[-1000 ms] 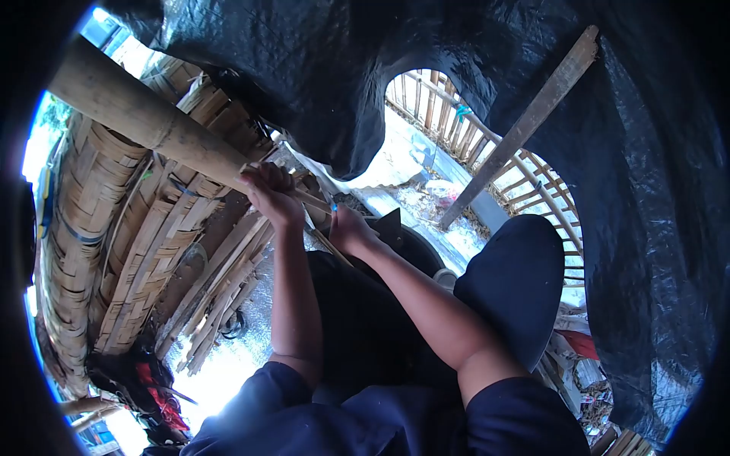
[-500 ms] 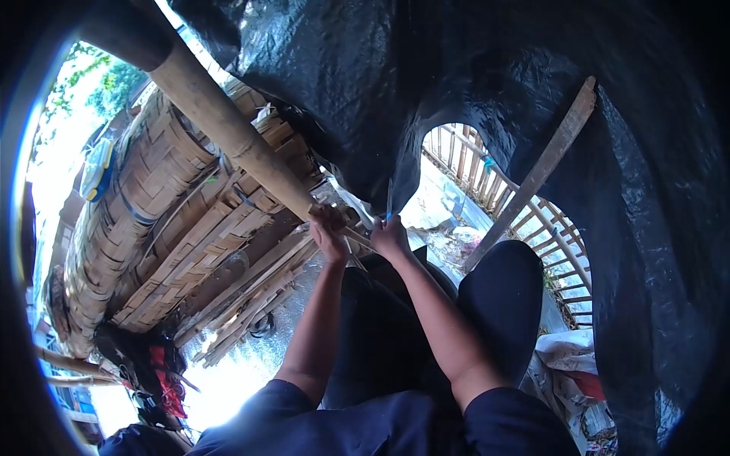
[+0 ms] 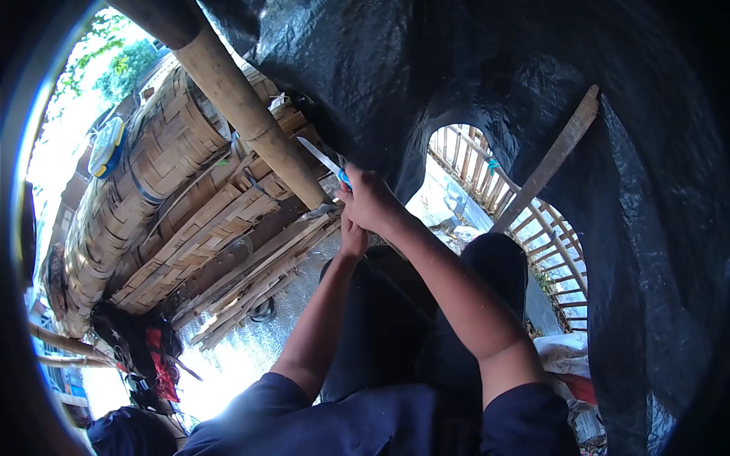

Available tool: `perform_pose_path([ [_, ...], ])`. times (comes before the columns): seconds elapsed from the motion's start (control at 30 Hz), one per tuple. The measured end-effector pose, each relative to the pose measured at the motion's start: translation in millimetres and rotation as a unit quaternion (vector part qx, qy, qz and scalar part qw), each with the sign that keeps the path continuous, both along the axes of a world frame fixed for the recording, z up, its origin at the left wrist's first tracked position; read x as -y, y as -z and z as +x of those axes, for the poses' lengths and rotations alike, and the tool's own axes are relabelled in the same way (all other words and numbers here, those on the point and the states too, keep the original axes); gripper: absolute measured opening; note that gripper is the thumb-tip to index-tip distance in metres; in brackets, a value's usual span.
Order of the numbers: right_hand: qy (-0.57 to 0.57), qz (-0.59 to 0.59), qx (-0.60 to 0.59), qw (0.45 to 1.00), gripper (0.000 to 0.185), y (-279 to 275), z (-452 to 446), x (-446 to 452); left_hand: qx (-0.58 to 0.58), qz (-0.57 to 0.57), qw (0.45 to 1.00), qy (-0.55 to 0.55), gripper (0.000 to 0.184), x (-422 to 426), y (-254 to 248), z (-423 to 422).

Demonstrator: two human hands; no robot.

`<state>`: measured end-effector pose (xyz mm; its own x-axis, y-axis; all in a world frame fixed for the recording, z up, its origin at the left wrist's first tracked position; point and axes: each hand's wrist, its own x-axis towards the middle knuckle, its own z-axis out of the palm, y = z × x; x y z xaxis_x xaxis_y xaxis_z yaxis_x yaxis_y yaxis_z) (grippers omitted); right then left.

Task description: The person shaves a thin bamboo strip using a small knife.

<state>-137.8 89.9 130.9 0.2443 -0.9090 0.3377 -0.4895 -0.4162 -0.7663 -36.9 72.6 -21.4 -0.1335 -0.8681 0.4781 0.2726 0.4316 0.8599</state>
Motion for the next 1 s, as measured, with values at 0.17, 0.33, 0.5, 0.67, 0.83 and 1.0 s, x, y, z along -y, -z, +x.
perform_pose_path([
  [0.17,-0.021,-0.017,-0.097,0.995,0.021,1,-5,50,0.003,0.074,0.996,-0.041,0.045,5,-16,-16],
  [0.33,-0.076,0.029,-0.135,0.987,0.023,-18,-45,76,-0.001,0.034,0.999,0.028,0.052,38,-14,-30],
  [0.5,0.046,0.078,-0.131,0.987,0.031,7,-107,82,-0.189,0.087,0.978,0.001,0.038,55,12,0],
  [0.67,0.078,0.243,-0.216,0.942,0.034,93,-164,96,-0.152,0.088,0.980,0.091,0.028,69,6,37],
  [0.83,0.033,0.325,-0.134,0.936,0.042,216,-159,77,-0.178,0.169,0.951,0.189,0.028,65,-24,29],
  [1.0,0.033,0.483,-0.075,0.872,0.045,249,-163,46,-0.184,0.112,0.941,0.261,0.033,68,1,45],
])
